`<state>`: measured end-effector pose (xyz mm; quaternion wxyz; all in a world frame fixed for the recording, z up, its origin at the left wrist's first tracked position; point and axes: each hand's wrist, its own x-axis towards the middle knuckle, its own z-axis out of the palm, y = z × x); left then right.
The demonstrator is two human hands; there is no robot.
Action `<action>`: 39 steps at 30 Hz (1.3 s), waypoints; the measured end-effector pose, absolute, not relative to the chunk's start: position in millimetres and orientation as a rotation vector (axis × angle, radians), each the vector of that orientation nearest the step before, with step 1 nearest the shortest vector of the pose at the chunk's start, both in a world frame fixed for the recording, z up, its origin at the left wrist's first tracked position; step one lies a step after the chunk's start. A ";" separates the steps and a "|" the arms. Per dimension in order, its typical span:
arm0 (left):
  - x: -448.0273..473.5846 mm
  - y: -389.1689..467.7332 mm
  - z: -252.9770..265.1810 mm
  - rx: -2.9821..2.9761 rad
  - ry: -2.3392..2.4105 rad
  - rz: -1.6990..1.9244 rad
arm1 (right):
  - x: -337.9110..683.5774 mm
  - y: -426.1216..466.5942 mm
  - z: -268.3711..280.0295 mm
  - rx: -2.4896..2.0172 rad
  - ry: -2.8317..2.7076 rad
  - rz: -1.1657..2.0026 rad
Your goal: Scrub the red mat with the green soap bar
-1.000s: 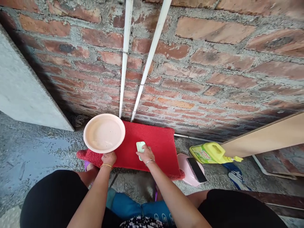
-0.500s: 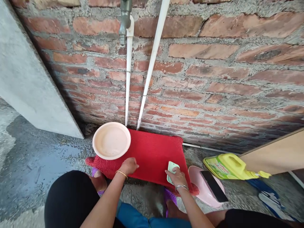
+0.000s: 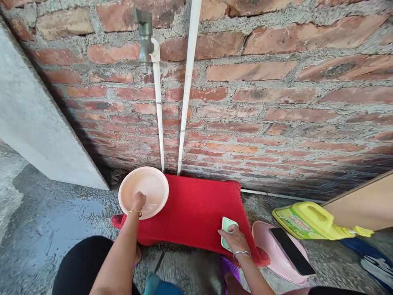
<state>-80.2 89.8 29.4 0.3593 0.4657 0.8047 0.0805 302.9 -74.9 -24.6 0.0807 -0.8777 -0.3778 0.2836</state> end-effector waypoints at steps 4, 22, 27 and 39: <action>-71.0 89.4 26.8 1.019 1.928 0.290 | 301.6 -75.1 -21.3 -2.629 -1.130 0.824; 138.6 67.9 102.6 1.112 1.114 0.244 | 298.0 -78.5 -6.5 -2.645 -1.087 0.879; 128.5 83.9 111.7 1.261 1.277 0.382 | 292.6 -77.8 8.3 -2.691 -1.044 0.898; 80.4 30.0 52.3 1.759 1.518 0.057 | 232.9 -53.8 26.3 -2.503 -1.301 0.922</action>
